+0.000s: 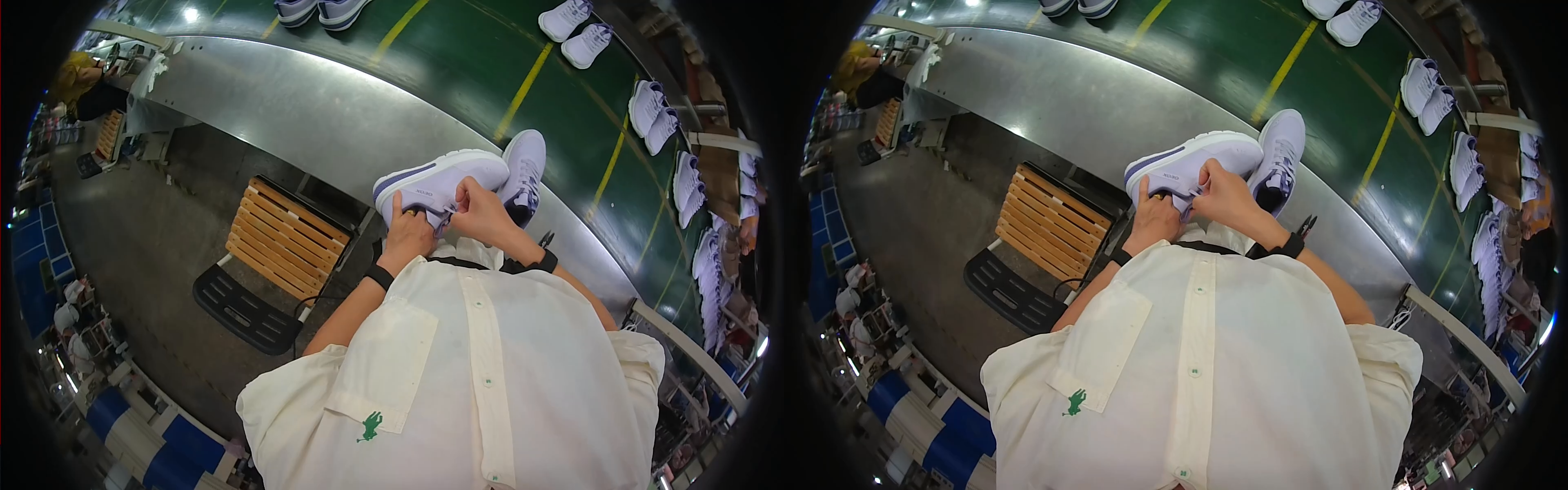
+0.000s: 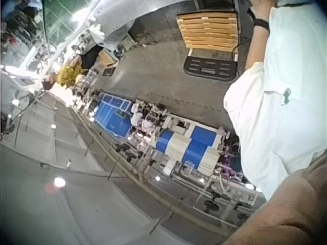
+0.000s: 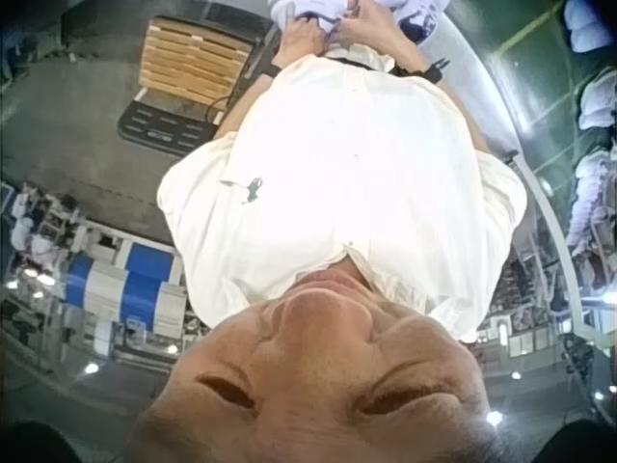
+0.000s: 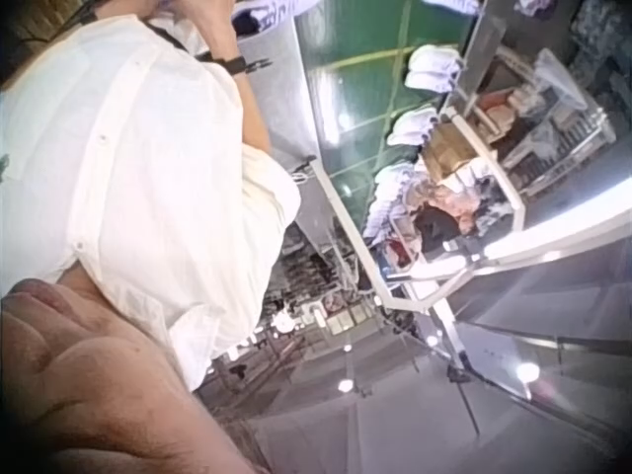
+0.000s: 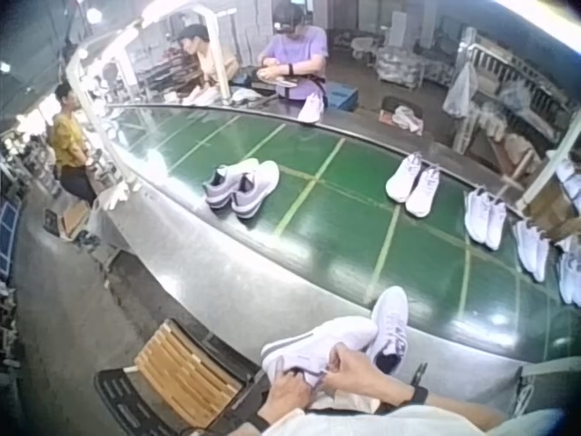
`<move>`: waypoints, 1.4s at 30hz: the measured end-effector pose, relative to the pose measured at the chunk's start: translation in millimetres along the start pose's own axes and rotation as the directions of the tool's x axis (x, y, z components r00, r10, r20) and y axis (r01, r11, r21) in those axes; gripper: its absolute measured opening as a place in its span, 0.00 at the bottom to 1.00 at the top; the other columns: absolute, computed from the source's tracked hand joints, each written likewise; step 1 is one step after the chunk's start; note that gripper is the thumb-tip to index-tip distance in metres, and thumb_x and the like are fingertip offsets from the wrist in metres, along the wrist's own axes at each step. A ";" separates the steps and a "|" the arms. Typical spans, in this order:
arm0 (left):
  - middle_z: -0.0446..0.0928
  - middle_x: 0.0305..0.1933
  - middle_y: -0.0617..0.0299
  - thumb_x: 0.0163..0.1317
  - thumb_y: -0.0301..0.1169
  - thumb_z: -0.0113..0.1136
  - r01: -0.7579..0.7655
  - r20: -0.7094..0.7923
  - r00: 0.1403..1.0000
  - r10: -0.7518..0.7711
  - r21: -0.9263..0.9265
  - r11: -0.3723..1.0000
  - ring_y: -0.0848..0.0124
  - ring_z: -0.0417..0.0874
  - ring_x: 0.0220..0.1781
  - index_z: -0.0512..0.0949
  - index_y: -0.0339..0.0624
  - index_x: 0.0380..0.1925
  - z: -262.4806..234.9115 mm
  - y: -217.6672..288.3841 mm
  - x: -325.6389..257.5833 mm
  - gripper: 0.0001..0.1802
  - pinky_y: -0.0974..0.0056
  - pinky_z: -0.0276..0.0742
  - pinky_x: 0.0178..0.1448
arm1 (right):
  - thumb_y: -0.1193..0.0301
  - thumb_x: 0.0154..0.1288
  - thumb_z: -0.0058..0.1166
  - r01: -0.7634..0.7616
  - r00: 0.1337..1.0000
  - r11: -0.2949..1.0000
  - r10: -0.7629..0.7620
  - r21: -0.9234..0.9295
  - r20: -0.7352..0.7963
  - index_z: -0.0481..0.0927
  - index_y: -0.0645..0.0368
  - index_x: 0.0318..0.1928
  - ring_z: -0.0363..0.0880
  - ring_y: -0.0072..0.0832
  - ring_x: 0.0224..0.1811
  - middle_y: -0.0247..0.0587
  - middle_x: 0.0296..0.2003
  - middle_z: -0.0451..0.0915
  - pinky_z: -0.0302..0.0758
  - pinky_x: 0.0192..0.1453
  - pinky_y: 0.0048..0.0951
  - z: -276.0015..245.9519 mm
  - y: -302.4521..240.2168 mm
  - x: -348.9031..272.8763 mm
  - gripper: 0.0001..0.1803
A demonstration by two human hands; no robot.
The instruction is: Lacing white athletic shoes on a conveyor belt in a manufacturing facility.
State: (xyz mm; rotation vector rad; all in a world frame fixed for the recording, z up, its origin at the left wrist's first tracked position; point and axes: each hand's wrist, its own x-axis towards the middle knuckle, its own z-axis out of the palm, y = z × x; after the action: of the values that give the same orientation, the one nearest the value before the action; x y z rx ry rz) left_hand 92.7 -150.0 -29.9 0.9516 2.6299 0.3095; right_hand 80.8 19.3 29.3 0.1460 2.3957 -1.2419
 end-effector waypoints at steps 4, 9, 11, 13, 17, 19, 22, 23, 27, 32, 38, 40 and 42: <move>0.78 0.27 0.52 0.59 0.48 0.49 -0.039 -0.079 0.996 0.041 0.022 0.999 0.60 0.79 0.36 0.81 0.38 0.28 -18.3 -4.1 10.7 0.23 0.45 0.40 0.67 | 0.74 0.45 0.53 0.029 0.983 0.985 0.002 0.168 -0.181 0.68 0.60 0.35 0.73 0.29 0.25 0.38 0.23 0.73 0.70 0.29 0.29 -11.6 32.5 15.3 0.13; 0.77 0.23 0.49 0.61 0.47 0.45 -0.091 -0.236 0.970 0.052 -0.155 0.984 0.56 0.78 0.33 0.79 0.36 0.20 -40.2 -26.4 32.3 0.26 0.50 0.56 0.62 | 0.75 0.47 0.51 0.037 0.937 0.968 0.052 0.248 -0.344 0.72 0.59 0.39 0.74 0.26 0.28 0.38 0.27 0.75 0.71 0.33 0.25 -30.0 46.1 12.1 0.14; 0.77 0.23 0.49 0.62 0.46 0.45 -0.055 -0.244 0.970 -0.010 -0.259 0.964 0.55 0.78 0.32 0.78 0.35 0.20 -27.6 -36.5 36.2 0.25 0.50 0.58 0.61 | 0.75 0.47 0.51 0.076 0.933 0.973 0.007 0.216 -0.360 0.72 0.60 0.41 0.74 0.27 0.30 0.40 0.31 0.75 0.71 0.35 0.25 -14.7 51.0 11.3 0.16; 0.75 0.21 0.47 0.63 0.41 0.44 0.017 -0.268 0.954 -0.138 -0.410 0.912 0.51 0.76 0.28 0.76 0.34 0.18 -13.3 -39.5 39.8 0.24 0.50 0.61 0.57 | 0.75 0.46 0.53 0.094 0.961 0.969 -0.028 0.231 -0.276 0.70 0.60 0.46 0.74 0.32 0.37 0.44 0.43 0.71 0.72 0.43 0.28 0.7 47.7 14.1 0.22; 0.75 0.21 0.47 0.63 0.39 0.44 0.070 -0.303 0.924 -0.233 -0.466 0.882 0.52 0.75 0.28 0.74 0.34 0.17 -9.9 -18.8 40.4 0.23 0.51 0.63 0.56 | 0.75 0.45 0.56 0.136 0.918 0.981 -0.070 0.142 -0.391 0.68 0.58 0.49 0.73 0.37 0.42 0.46 0.49 0.65 0.72 0.47 0.32 27.6 50.6 24.0 0.26; 0.74 0.20 0.48 0.63 0.39 0.45 0.054 -0.331 0.916 -0.227 -0.460 0.886 0.52 0.74 0.28 0.74 0.33 0.17 -8.2 -16.6 40.7 0.22 0.51 0.63 0.56 | 0.76 0.44 0.56 0.134 0.920 0.980 -0.068 0.146 -0.387 0.68 0.58 0.50 0.73 0.35 0.43 0.45 0.49 0.65 0.72 0.47 0.31 27.0 54.4 29.0 0.27; 0.72 0.19 0.49 0.63 0.38 0.45 0.037 -0.376 0.900 -0.223 -0.442 0.896 0.52 0.73 0.27 0.73 0.33 0.18 -3.0 -17.8 36.5 0.21 0.51 0.64 0.55 | 0.77 0.44 0.56 0.110 0.932 0.984 -0.054 0.137 -0.358 0.69 0.57 0.49 0.72 0.34 0.44 0.44 0.47 0.65 0.71 0.49 0.30 23.4 56.8 35.1 0.27; 0.72 0.19 0.49 0.63 0.37 0.46 0.029 -0.398 0.891 -0.218 -0.429 0.903 0.52 0.73 0.27 0.73 0.33 0.18 -2.6 -16.8 38.0 0.20 0.51 0.64 0.55 | 0.78 0.44 0.56 0.090 0.939 0.989 -0.044 0.119 -0.340 0.69 0.57 0.49 0.72 0.34 0.45 0.43 0.46 0.65 0.71 0.49 0.31 19.9 58.9 36.9 0.26; 0.71 0.20 0.49 0.64 0.37 0.46 0.036 -0.399 0.888 -0.228 -0.434 0.900 0.51 0.72 0.27 0.72 0.33 0.19 -3.1 -10.9 41.4 0.20 0.51 0.64 0.55 | 0.77 0.46 0.56 0.068 0.960 0.987 -0.025 0.145 -0.277 0.70 0.57 0.49 0.74 0.31 0.44 0.42 0.46 0.69 0.72 0.48 0.29 7.3 66.1 29.3 0.25; 0.71 0.21 0.49 0.66 0.39 0.44 0.059 -0.372 0.867 -0.332 -0.585 0.809 0.51 0.71 0.28 0.72 0.33 0.21 -14.2 -3.8 60.0 0.21 0.51 0.64 0.54 | 0.77 0.55 0.52 0.077 0.953 0.910 0.053 0.408 -0.299 0.71 0.58 0.49 0.76 0.20 0.34 0.37 0.39 0.75 0.74 0.36 0.20 -35.1 72.7 -34.8 0.18; 0.80 0.26 0.53 0.67 0.42 0.41 0.264 0.002 0.858 -0.514 -0.860 0.437 0.57 0.77 0.28 0.77 0.32 0.25 -32.9 3.3 83.7 0.25 0.57 0.72 0.44 | 0.74 0.56 0.53 -0.102 0.845 0.741 0.417 0.663 -0.335 0.71 0.61 0.48 0.76 0.18 0.30 0.34 0.32 0.75 0.73 0.31 0.18 -60.0 126.0 -88.3 0.17; 0.80 0.27 0.54 0.67 0.42 0.41 0.141 -0.195 0.931 -0.309 -0.590 0.795 0.57 0.77 0.29 0.78 0.33 0.26 -21.8 -6.4 86.1 0.24 0.54 0.68 0.51 | 0.73 0.55 0.55 -0.127 0.825 0.702 0.466 0.700 -0.319 0.70 0.61 0.48 0.76 0.18 0.30 0.34 0.32 0.75 0.73 0.31 0.18 -49.1 141.2 -90.6 0.19; 0.79 0.25 0.54 0.67 0.41 0.42 0.087 -0.256 0.937 -0.239 -0.492 0.866 0.57 0.77 0.30 0.78 0.34 0.26 -25.5 -21.7 93.6 0.23 0.51 0.63 0.56 | 0.72 0.54 0.56 -0.147 0.804 0.654 0.516 0.742 -0.296 0.69 0.61 0.48 0.76 0.18 0.30 0.33 0.31 0.74 0.73 0.30 0.18 -32.6 154.1 -86.9 0.20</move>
State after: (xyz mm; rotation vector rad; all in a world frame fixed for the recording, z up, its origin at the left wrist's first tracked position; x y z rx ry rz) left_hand 2.8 -107.7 -34.5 0.5390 2.6761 1.0819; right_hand 192.4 145.7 -33.5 1.2337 1.9447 -2.0164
